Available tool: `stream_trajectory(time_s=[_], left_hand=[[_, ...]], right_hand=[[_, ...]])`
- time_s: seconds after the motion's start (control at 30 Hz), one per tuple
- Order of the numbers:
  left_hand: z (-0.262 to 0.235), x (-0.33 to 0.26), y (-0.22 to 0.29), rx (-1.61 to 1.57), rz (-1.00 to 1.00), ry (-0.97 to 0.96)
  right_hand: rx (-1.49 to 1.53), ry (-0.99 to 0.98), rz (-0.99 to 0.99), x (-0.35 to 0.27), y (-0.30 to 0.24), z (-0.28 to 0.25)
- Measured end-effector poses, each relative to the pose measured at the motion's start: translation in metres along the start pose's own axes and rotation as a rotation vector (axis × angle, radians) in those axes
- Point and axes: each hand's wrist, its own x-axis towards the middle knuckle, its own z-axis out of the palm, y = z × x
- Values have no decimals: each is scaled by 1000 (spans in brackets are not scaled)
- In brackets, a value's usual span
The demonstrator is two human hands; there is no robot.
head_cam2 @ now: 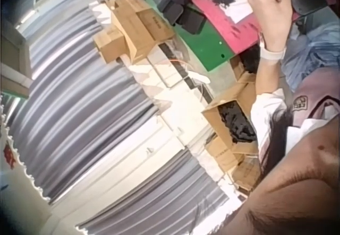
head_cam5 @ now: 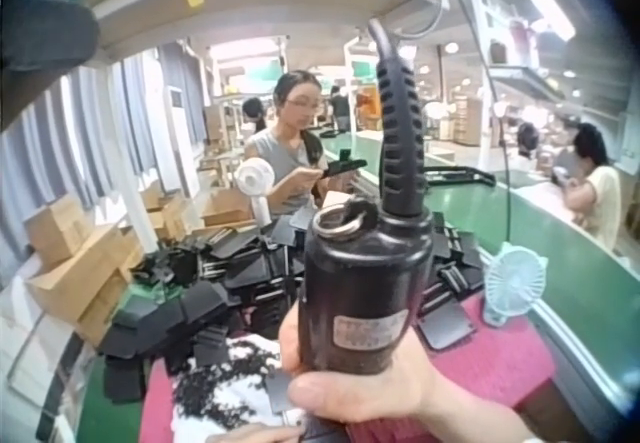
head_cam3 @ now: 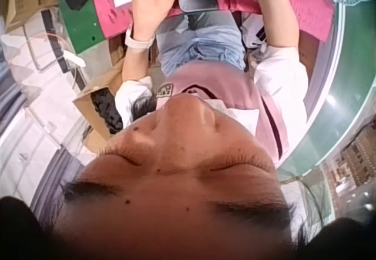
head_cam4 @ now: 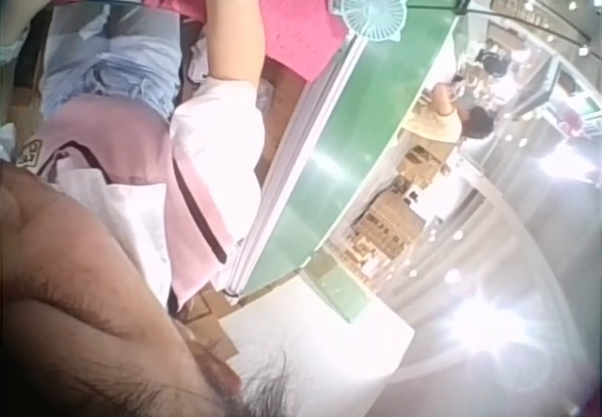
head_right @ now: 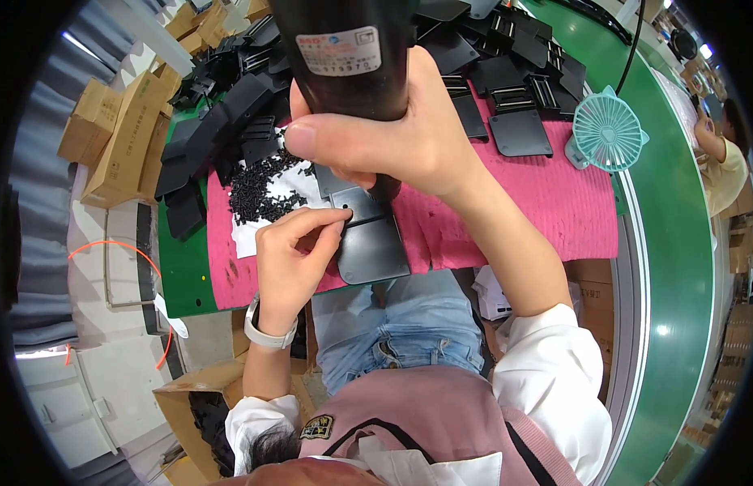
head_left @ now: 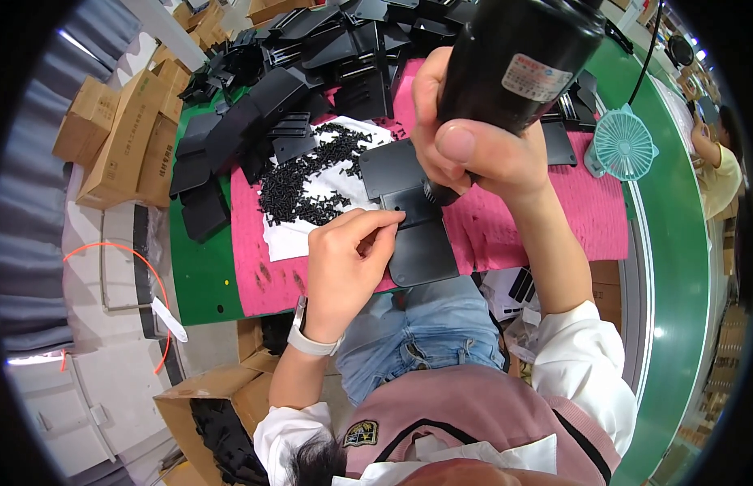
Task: Assembling plastic components by manually positioning parts and using an electric screwdriver to secure them with screws.
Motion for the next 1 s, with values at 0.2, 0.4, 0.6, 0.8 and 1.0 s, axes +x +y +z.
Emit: stream_trajectory(time_s=[0.2, 0.4, 0.6, 0.8, 1.0], left_hand=[[-1, -1, 2, 64, 22, 9], [0, -2, 0, 27, 16, -4], [3, -5, -2, -26, 6, 27], [4, -4, -2, 25, 49, 44], [2, -6, 1, 31, -30, 43]], right_hand=[[-320, 103, -288, -1, 6, 12], [-64, 50, 62, -1, -6, 10], [107, -46, 29, -5, 5, -2], [-47, -21, -23, -4, -4, 14], [-32, 6, -35, -1, -3, 2]])
